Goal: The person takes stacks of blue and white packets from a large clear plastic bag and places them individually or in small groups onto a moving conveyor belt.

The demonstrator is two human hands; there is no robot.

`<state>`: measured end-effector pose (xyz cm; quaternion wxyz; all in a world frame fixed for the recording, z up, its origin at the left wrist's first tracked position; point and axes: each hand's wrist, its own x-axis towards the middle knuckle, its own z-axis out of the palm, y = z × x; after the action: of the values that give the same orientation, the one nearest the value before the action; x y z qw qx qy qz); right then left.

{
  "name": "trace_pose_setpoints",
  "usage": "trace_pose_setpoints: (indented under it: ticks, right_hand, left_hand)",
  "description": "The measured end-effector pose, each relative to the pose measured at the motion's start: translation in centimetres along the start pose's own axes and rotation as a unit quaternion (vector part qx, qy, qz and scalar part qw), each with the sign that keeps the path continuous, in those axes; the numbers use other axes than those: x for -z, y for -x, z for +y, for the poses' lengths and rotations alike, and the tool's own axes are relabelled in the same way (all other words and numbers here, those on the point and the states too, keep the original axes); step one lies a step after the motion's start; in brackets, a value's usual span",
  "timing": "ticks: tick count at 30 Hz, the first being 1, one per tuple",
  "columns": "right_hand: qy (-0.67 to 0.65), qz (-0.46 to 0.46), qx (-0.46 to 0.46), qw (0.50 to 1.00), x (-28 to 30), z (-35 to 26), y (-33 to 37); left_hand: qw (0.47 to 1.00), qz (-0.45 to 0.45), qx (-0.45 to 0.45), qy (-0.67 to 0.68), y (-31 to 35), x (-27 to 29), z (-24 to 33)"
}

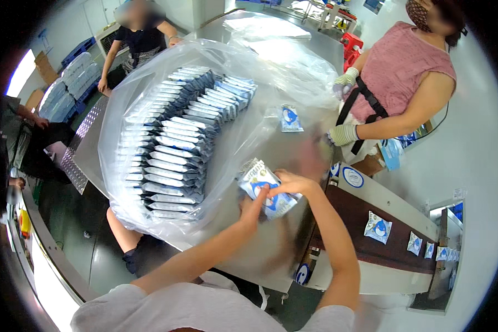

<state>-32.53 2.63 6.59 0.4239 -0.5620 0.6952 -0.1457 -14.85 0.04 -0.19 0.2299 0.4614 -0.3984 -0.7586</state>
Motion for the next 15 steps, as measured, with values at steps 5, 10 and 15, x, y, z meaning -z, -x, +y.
trace_pose_setpoints:
  ticks: [5,10,15]
  right_hand:
    - [-0.109,0.128,-0.087,0.982,-3.8,-4.7,-2.5]
    - [-0.253,0.411,0.199,0.853,-12.7,-7.8,2.0]
    - [-0.4,0.34,0.149,0.838,-19.0,-4.5,5.1]
  left_hand:
    - [0.997,-0.018,-0.068,-0.027,-2.3,4.1,2.4]
    - [0.945,-0.28,-0.16,0.055,2.6,7.3,5.6]
    - [0.826,-0.356,-0.367,-0.237,3.7,10.2,2.5]
